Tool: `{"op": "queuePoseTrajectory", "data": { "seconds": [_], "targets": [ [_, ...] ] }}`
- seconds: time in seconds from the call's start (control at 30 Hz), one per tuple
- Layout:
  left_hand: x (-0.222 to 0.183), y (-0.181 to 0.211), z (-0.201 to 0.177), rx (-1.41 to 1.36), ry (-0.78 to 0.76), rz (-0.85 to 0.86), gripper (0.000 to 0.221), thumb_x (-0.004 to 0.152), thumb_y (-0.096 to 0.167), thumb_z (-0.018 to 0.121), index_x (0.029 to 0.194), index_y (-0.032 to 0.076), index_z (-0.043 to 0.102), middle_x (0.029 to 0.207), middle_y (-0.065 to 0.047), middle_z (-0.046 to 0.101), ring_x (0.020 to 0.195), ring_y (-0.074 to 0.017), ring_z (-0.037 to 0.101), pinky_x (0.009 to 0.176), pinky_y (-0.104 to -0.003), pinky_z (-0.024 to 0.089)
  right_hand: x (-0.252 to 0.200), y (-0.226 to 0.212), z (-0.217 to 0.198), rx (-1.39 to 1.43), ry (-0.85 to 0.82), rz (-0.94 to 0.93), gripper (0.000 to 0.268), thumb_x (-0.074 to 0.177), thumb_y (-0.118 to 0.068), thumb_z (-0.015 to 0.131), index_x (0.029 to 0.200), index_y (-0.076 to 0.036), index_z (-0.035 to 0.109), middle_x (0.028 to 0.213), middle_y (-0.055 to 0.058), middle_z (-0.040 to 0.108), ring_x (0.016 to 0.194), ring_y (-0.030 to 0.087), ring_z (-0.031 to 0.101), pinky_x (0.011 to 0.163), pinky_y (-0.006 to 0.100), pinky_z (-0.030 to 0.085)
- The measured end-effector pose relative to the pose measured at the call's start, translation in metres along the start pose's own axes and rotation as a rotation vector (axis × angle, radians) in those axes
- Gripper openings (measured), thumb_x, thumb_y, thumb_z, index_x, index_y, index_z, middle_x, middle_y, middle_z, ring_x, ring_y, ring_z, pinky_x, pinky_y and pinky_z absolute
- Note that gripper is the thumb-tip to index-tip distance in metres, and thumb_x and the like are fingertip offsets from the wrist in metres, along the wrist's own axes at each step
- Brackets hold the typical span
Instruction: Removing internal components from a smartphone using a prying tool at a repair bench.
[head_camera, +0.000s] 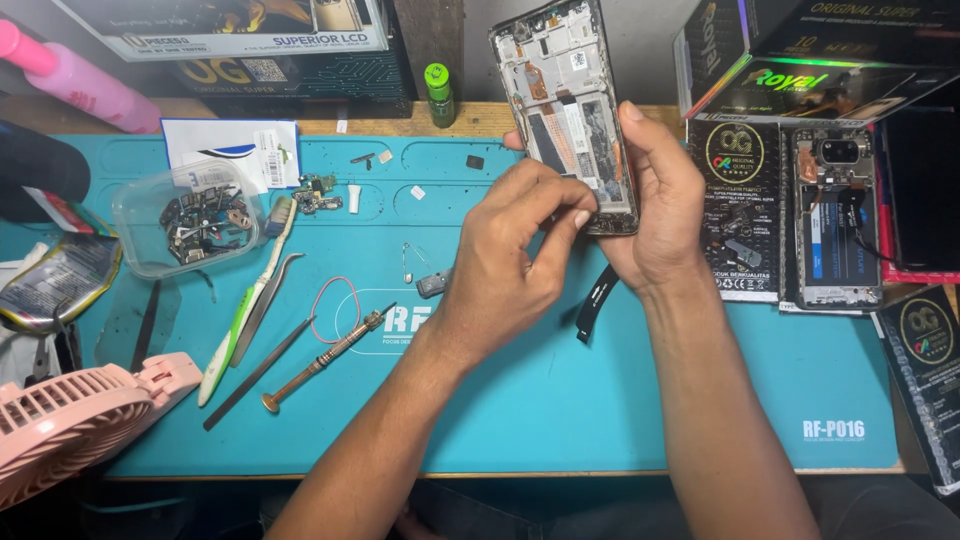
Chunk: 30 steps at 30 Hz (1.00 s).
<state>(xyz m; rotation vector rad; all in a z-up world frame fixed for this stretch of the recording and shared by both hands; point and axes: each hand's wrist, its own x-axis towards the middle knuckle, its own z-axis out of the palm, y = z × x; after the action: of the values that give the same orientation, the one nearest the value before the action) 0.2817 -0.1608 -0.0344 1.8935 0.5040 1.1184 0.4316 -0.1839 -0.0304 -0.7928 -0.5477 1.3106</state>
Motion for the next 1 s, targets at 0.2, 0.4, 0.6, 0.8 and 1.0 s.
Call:
{"op": "queuePoseTrajectory", "data": {
  "seconds": [0.2,0.4,0.6,0.8,1.0],
  "targets": [
    [0.0,0.0019,-0.001,-0.019,-0.004,-0.029,0.011,0.103,-0.004,0.059,0.101,0.003,0.066,0.094,-0.006,0.061,0.089,-0.0215,0.059,0.084,-0.033,0.049,-0.0009,-0.0004,0.0014,-0.001,0.028,0.021,0.058,0.102,-0.034,0.054,0.14,0.008,0.066,0.131,0.028,0.074,0.124,0.049,0.075,0.116,0.051,0.059],
    [-0.0006,0.0008,-0.0006,-0.024,-0.02,-0.018,0.01,0.102,-0.003,0.06,0.1,0.004,0.066,0.092,-0.006,0.059,0.088,-0.0227,0.057,0.084,-0.034,0.047,-0.0005,-0.001,0.0007,-0.031,0.005,0.007,0.058,0.102,-0.036,0.054,0.14,0.007,0.066,0.131,0.026,0.075,0.123,0.047,0.076,0.115,0.05,0.06],
    [0.0001,0.0056,0.0012,-0.054,0.029,-0.026,0.008,0.102,-0.004,0.059,0.1,0.002,0.064,0.094,-0.007,0.061,0.086,-0.02,0.058,0.078,-0.031,0.052,-0.0004,-0.0036,0.0035,-0.005,0.067,-0.016,0.058,0.101,-0.036,0.055,0.138,0.007,0.068,0.129,0.029,0.076,0.118,0.05,0.077,0.111,0.052,0.062],
    [-0.0011,0.0059,0.0001,0.004,0.064,0.065,0.009,0.099,-0.008,0.06,0.102,-0.001,0.066,0.092,-0.01,0.061,0.082,-0.0216,0.059,0.074,-0.031,0.052,0.0011,-0.0037,0.0028,0.082,0.137,0.01,0.06,0.099,-0.036,0.058,0.14,0.007,0.067,0.128,0.028,0.076,0.117,0.053,0.076,0.109,0.053,0.061],
    [-0.0015,0.0025,0.0,0.034,0.063,0.088,0.008,0.098,-0.006,0.062,0.102,-0.002,0.068,0.094,-0.011,0.065,0.089,-0.0266,0.062,0.084,-0.036,0.052,0.0031,-0.0026,0.0005,0.095,0.149,0.02,0.056,0.1,-0.035,0.057,0.137,0.006,0.069,0.125,0.028,0.077,0.116,0.055,0.076,0.108,0.054,0.062]
  ]
}}
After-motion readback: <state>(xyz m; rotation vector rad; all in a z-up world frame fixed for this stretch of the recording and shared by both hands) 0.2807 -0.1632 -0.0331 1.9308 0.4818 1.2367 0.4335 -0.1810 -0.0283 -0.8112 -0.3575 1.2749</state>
